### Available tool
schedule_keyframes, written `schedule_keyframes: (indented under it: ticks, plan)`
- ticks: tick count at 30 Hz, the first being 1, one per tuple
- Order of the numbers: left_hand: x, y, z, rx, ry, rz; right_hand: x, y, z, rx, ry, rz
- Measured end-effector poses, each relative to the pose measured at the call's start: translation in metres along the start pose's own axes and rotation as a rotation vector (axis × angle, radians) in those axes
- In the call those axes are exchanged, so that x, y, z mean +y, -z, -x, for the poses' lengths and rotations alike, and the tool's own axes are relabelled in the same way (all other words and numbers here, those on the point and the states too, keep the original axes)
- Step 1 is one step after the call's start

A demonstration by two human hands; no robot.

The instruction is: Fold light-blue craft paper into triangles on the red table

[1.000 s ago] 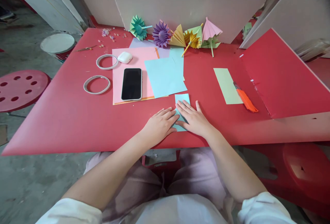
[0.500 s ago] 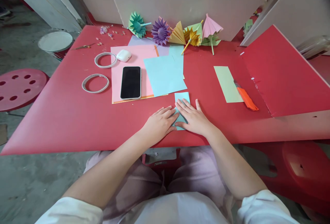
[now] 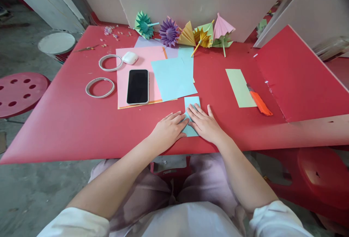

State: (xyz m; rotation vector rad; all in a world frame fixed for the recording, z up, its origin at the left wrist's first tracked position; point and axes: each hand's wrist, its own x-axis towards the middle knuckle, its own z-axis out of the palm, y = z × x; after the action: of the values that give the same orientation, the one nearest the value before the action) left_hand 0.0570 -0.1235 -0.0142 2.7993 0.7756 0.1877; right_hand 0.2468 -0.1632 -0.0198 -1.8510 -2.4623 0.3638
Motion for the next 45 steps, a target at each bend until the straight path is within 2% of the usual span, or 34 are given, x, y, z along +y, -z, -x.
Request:
schedule_keyframes:
  ticks: [11,19,28,35,45]
  plan:
    - [-0.002,-0.001,0.0,-0.006,0.007,0.02,-0.007,-0.006,-0.002,0.045,-0.019,0.077]
    - [0.003,-0.001,-0.001,0.066,0.019,0.018,-0.008,-0.004,0.0,0.02,-0.011,0.082]
    - [0.008,0.001,-0.012,0.066,0.059,-0.04,-0.008,-0.004,0.0,0.011,0.0,0.085]
    - [0.006,-0.007,-0.011,0.157,0.067,-0.051,-0.007,-0.004,0.0,0.004,0.005,0.069]
    - [0.003,-0.007,-0.003,0.092,0.083,-0.018,-0.007,-0.003,0.001,-0.001,0.013,0.072]
